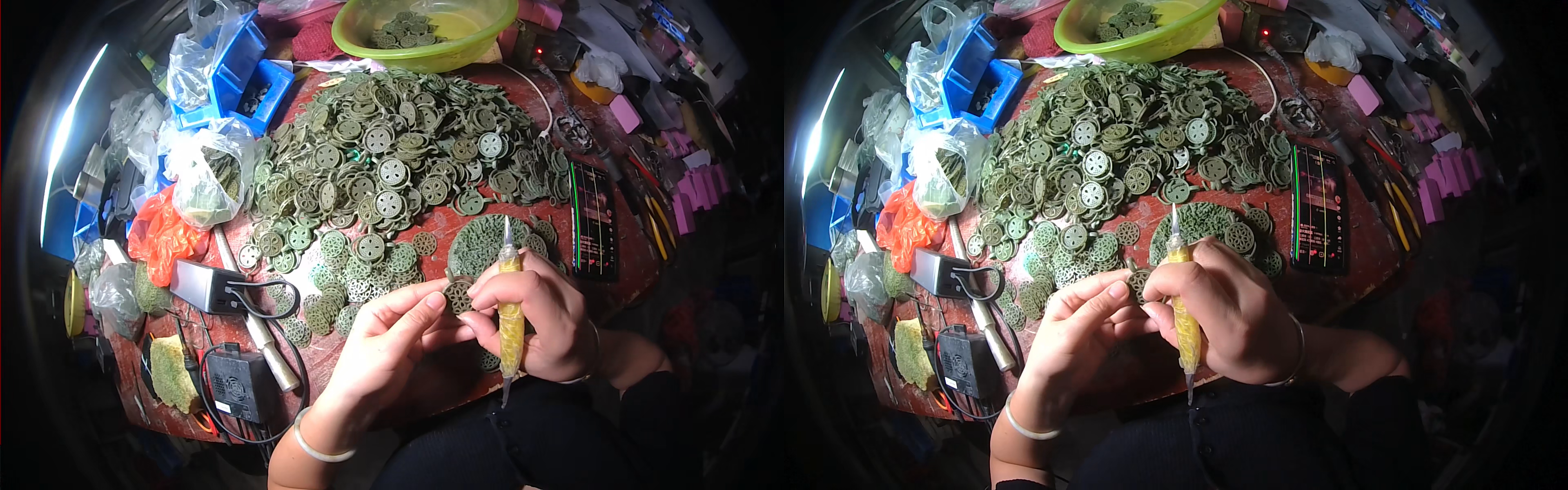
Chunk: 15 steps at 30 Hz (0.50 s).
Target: Applying substance to small green decorative discs and using a heated tool to secure or finish them.
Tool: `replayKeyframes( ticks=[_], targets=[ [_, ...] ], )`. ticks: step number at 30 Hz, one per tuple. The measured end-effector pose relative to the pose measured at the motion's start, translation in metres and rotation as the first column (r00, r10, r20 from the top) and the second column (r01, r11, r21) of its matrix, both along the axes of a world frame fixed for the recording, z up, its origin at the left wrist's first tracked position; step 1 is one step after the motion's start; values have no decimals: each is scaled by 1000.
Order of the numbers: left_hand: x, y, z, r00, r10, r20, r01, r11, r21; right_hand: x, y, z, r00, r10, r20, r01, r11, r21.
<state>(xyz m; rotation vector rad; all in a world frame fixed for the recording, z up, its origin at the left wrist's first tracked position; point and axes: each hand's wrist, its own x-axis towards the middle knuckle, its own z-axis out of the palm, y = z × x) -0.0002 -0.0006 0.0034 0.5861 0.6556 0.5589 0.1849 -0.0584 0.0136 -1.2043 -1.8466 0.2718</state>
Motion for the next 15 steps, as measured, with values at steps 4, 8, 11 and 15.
replayKeyframes(
  ticks=[4, 8, 11, 15],
  targets=[
    [-1, 1, -2, 1000, -9, 26, 9, 1000, 14, -1, 0, -3, 1000, 1, -2, -1, 1000, 18],
    [-4, 0, -8, 999, -4, 53, 4, 1000, 2, -2, 2, -4, 1000, -2, -24, 3, 999, 35],
    [-4, 1, -8, 999, -4, 53, 4, 1000, -9, -1, 2, -4, 1000, -8, -23, 9, 999, 36],
    [-5, 2, -9, 997, -9, 75, 11, 1000, -19, 0, 1, -3, 1000, -3, -26, 3, 1000, 10]
  ],
)
